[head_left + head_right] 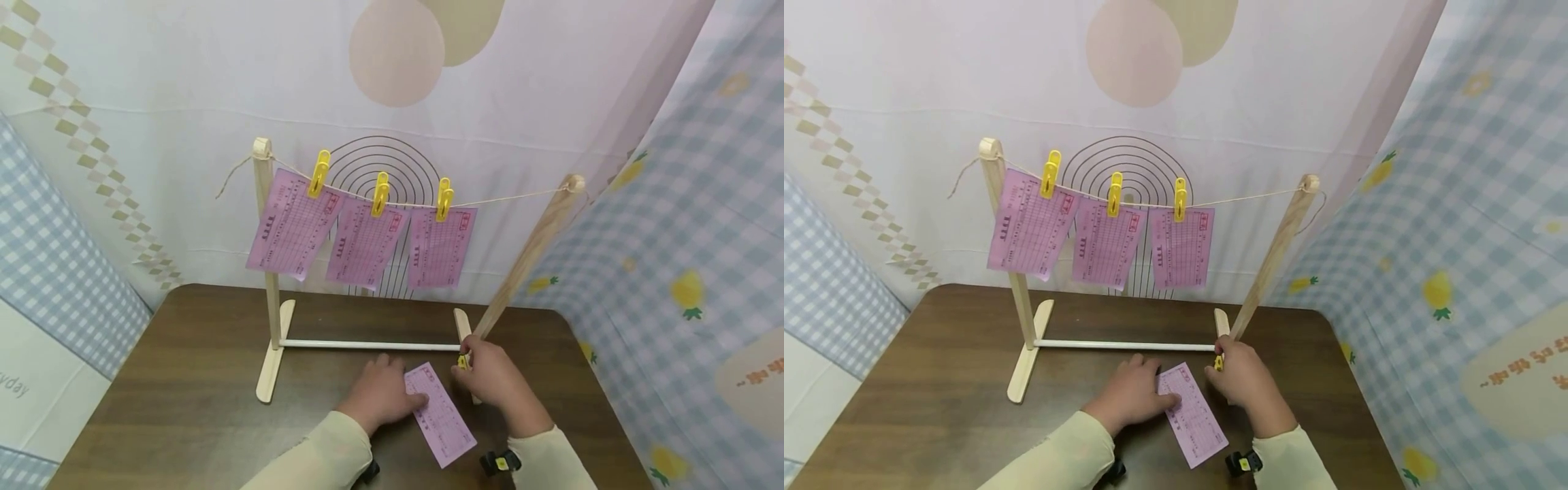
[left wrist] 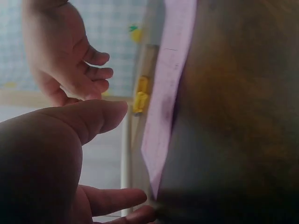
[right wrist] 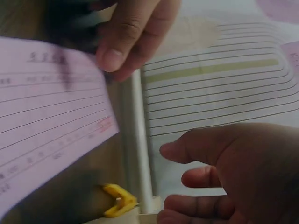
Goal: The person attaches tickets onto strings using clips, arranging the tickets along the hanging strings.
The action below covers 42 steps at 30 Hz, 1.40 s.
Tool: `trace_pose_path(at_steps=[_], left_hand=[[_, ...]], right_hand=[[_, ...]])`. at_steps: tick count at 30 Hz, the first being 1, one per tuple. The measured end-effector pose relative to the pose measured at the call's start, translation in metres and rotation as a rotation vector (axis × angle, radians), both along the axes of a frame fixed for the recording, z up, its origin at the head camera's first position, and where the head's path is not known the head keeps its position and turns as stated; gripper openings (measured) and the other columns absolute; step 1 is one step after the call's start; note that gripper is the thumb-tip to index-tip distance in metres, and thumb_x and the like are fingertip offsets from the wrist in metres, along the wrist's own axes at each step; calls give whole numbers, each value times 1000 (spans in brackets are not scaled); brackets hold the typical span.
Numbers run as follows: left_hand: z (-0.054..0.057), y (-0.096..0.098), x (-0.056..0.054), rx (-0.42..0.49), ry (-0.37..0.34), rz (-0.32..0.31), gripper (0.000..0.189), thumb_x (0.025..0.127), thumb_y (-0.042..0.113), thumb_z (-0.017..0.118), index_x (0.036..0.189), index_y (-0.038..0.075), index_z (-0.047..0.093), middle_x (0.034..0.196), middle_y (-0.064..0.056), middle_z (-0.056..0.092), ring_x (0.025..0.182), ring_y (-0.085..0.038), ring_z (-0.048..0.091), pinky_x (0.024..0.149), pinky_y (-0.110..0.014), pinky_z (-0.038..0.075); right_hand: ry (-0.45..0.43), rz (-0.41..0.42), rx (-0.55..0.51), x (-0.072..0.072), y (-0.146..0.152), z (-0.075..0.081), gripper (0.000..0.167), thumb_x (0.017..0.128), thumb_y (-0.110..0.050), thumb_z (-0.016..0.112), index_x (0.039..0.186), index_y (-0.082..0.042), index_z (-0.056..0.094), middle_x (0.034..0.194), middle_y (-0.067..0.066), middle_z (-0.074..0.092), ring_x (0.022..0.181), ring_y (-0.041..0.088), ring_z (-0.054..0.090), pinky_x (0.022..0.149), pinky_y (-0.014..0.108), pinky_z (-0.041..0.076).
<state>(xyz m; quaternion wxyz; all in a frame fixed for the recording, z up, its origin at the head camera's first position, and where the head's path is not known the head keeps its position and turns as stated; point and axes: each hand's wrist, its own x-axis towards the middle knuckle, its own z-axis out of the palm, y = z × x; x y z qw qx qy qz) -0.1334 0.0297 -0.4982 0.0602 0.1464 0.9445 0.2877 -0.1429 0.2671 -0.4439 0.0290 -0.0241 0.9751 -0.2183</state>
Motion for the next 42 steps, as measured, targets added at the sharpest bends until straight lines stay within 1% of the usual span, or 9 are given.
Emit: trace_pose_path(at_steps=[2, 6, 13, 19, 26, 32, 36, 39, 42], left_hand=[[-3, 4, 1, -42, 12, 3, 91, 85, 67, 87, 144, 1, 69, 136, -20, 66, 124, -41, 63, 105, -57, 59], [-7, 10, 3, -113, 51, 8, 98, 82, 70, 90, 147, 0, 66, 135, -21, 65, 122, -39, 62, 100, -56, 61], [-9, 12, 3, -191, 131, -7, 89, 83, 64, 93, 142, 2, 68, 132, -19, 66, 114, -37, 63, 95, -50, 61], [-9, 7, 1, -173, 131, -32, 78, 84, 56, 96, 137, 4, 72, 128, -17, 69, 110, -34, 64, 97, -50, 61], [-11, 1, 0, -162, 140, -67, 67, 85, 49, 96, 134, 10, 75, 125, -13, 71, 113, -33, 68, 96, -50, 62], [-8, 1, 2, -141, 130, -93, 57, 87, 41, 94, 132, 11, 78, 122, -11, 70, 110, -30, 66, 96, -48, 60], [-6, 1, 3, -140, 131, -99, 49, 88, 37, 93, 129, 13, 80, 120, -9, 69, 105, -28, 63, 93, -45, 58], [-6, 0, 4, -139, 139, -110, 42, 89, 31, 90, 127, 15, 82, 120, -8, 69, 101, -26, 61, 92, -43, 56], [-6, 1, 6, -124, 138, -117, 40, 89, 25, 86, 128, 16, 83, 120, -7, 69, 99, -25, 58, 92, -42, 55]], right_hand=[[-31, -36, 8, -3, 0, -8, 36, 96, -21, 83, 123, -4, 66, 83, 6, 64, 62, 18, 60, 52, 33, 48], [-51, -71, 48, -5, -1, -21, 43, 96, -26, 86, 126, -3, 66, 86, 6, 65, 66, 19, 61, 55, 34, 49], [-15, -90, 108, -5, 0, -33, 48, 94, -31, 90, 122, 0, 68, 88, 7, 66, 73, 21, 61, 63, 40, 52], [13, -98, 158, -5, -1, -42, 42, 95, -32, 89, 115, 0, 73, 98, 13, 70, 81, 24, 65, 73, 48, 59], [43, -107, 169, -3, -3, -48, 46, 94, -26, 90, 129, -1, 74, 114, 17, 74, 96, 28, 70, 89, 54, 62], [118, -45, 153, 4, -4, -52, 38, 91, -17, 90, 125, -8, 76, 122, 17, 77, 107, 33, 74, 95, 56, 61], [136, -22, 137, 6, -5, -51, 41, 89, -15, 90, 127, -9, 77, 131, 19, 76, 116, 36, 74, 100, 58, 60], [113, -59, 111, 7, -4, -51, 48, 87, -17, 92, 131, -8, 75, 130, 20, 73, 112, 36, 73, 98, 58, 61], [88, -105, 101, 7, -2, -52, 48, 86, -22, 94, 126, -5, 75, 120, 18, 69, 101, 31, 70, 92, 55, 61]])
